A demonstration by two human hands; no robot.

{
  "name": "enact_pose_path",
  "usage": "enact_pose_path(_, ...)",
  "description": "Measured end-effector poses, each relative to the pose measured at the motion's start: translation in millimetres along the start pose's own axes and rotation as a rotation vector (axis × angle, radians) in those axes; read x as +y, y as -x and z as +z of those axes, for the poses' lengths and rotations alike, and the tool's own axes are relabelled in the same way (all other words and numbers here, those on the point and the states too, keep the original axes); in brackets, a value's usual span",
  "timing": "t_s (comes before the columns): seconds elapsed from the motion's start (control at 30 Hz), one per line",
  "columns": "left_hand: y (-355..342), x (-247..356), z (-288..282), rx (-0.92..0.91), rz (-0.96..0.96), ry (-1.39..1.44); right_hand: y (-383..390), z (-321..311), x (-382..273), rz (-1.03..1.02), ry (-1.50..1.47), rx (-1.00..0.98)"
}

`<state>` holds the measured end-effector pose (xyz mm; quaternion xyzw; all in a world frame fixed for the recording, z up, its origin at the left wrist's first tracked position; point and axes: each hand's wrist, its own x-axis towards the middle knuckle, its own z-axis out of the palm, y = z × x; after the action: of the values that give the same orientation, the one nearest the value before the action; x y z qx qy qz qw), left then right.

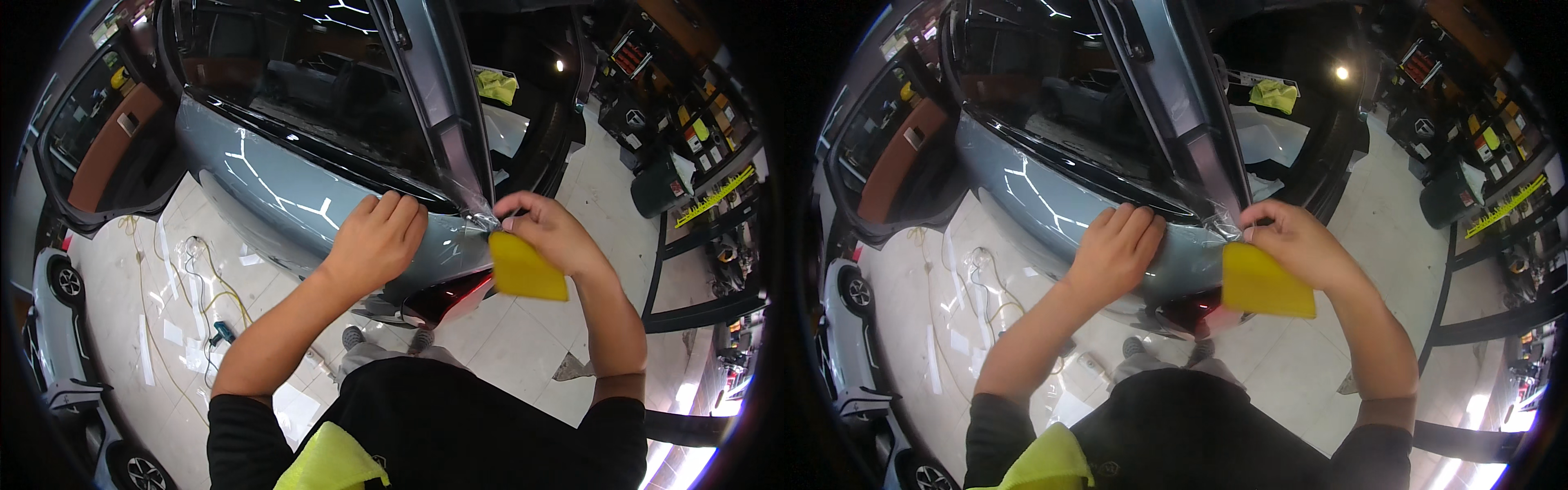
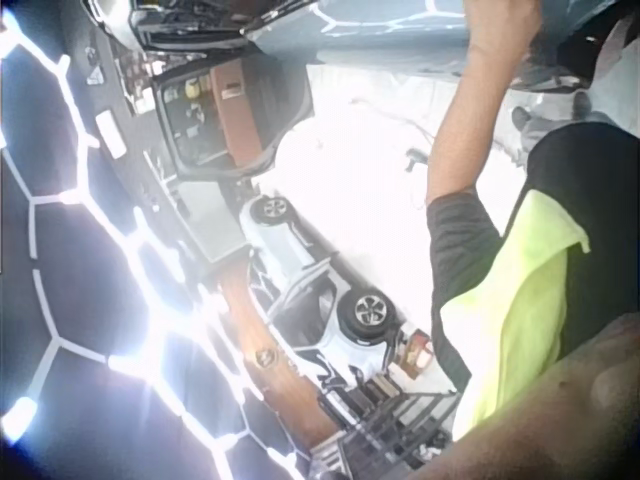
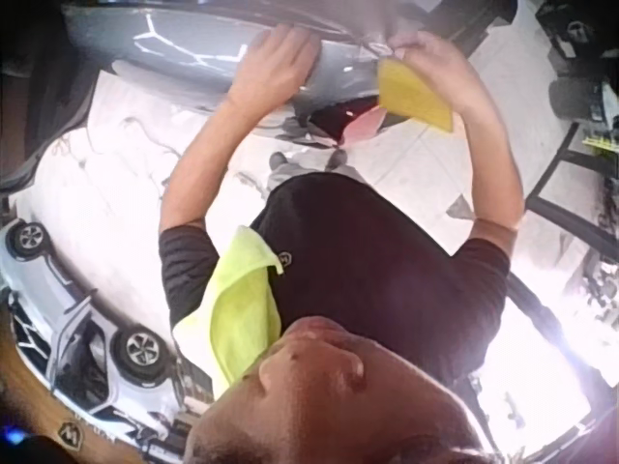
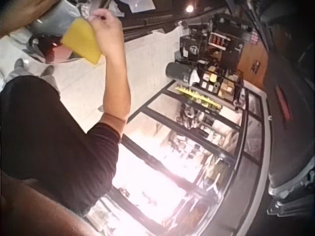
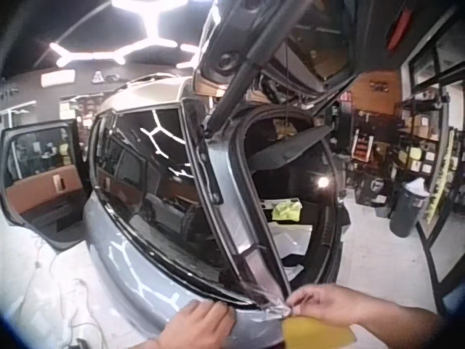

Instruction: The person applies a protective film to the rear bumper of a car. They use a yellow squeegee to smooth the film and a yellow cloth to wipe the surface, then use a knife to trim the excess film along the edges.

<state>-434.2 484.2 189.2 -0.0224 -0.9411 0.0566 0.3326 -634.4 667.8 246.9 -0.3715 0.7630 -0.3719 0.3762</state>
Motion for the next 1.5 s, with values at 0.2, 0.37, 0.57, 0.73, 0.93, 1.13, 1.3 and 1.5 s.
enact_pose_path(0.2, -5, -14, 7, 0.037, 0.055, 0.03, 24, 69, -51, -0.405, 1.172, 0.139)
enact_pose_path(0.37, 7, -8, 15, 0.111, -0.064, 0.073, -14, 82, -58, -0.533, 1.119, 0.166)
enact_pose_path(0.57, 9, -3, 14, 0.189, -0.172, 0.186, -26, 82, -70, -0.496, 1.138, 0.126)
enact_pose_path(0.73, 24, 14, -12, -0.035, -1.295, 1.251, -32, 69, -60, -0.495, 1.048, 0.084)
enact_pose_path(0.93, -15, -11, -26, 0.042, -1.729, 1.728, -45, 59, -48, -0.7, 0.92, 0.02)
enact_pose_path(1.13, -21, -1, -15, 0.147, -1.764, 1.502, -51, 52, -44, -0.732, 0.84, -0.059)
enact_pose_path(1.3, -22, 17, -11, 0.343, -1.731, 1.382, -51, 50, -38, -0.792, 0.781, -0.041)
enact_pose_path(1.5, -32, 26, -14, 0.52, -1.767, 1.448, -52, 50, -28, -0.877, 0.75, 0.042)
